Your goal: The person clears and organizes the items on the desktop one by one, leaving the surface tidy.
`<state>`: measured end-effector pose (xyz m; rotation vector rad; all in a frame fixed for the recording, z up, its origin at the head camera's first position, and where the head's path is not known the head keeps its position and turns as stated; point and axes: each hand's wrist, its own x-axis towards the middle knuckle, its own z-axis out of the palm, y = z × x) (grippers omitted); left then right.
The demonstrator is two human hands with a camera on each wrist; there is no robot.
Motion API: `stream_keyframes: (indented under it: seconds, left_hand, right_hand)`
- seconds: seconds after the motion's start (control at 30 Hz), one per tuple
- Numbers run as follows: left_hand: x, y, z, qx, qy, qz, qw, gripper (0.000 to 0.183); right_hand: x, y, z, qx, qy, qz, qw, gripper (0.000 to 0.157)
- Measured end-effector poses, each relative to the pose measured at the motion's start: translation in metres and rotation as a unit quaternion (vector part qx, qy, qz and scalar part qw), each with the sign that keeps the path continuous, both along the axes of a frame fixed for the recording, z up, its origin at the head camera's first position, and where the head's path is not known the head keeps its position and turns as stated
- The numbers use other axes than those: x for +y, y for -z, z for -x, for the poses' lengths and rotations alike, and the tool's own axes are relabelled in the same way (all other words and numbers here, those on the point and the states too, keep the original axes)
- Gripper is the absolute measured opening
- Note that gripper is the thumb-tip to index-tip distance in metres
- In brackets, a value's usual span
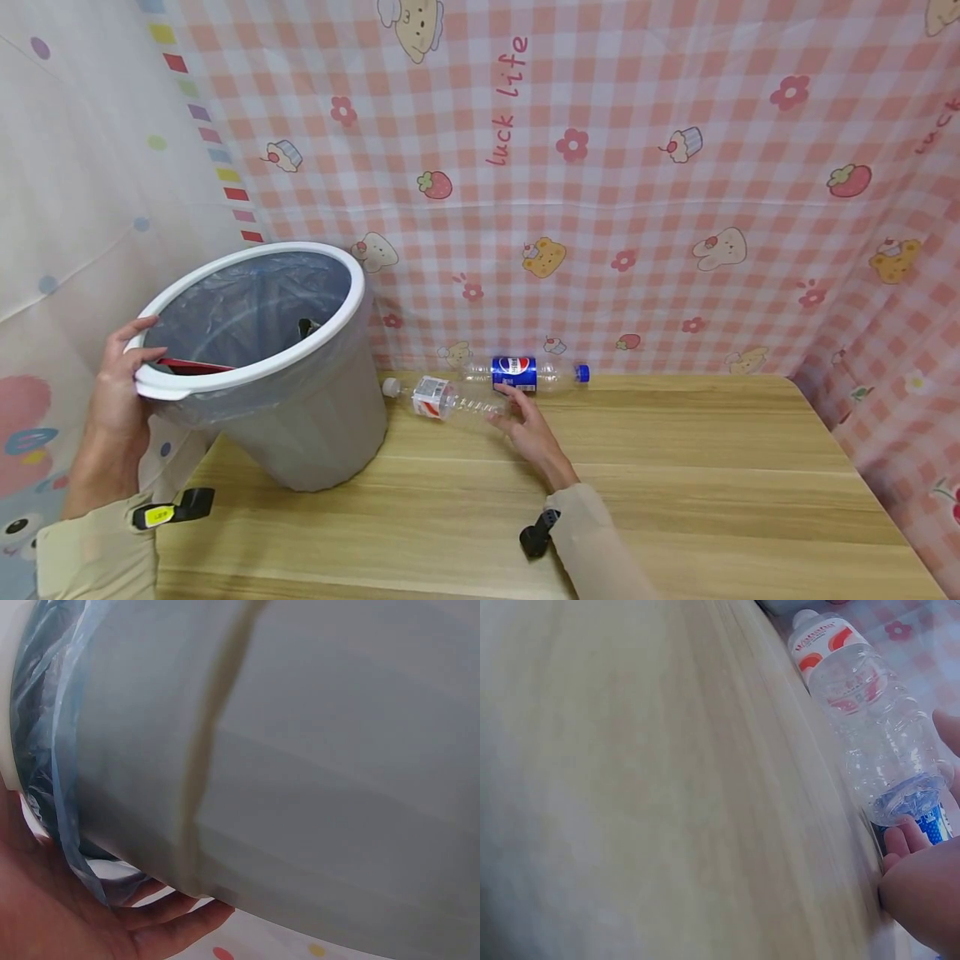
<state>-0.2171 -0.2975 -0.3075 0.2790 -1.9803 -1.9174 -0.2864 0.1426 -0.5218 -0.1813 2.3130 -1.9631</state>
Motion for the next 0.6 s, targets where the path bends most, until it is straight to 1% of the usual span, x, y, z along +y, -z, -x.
stream_keyframes:
  seconds: [0.3,0.43,0.6]
  left_hand:
    - [-0.0002,-0.0023,-0.0004,0.001,0.003,0.005,1.0,0.04]
    - [-0.0013,-0.0018,-0.0002,-0.006,-0.003,0.002,1.0,0.04]
    - [-0.0013,0.0006,0.0003,-0.003,0.001,0.002,1.0,0.04]
  right_hand:
    - [-0.0002,0.0013,0.0009,0.0,0.007,-0.003,1.0,0.055]
    - [-0.0007,0.0008,0.0009,-0.001,0.0,-0.009,1.0,0.055]
    - [-0.0006,0.0002,-0.0009,-0.002,-0.008,-0.008,1.0,0.056]
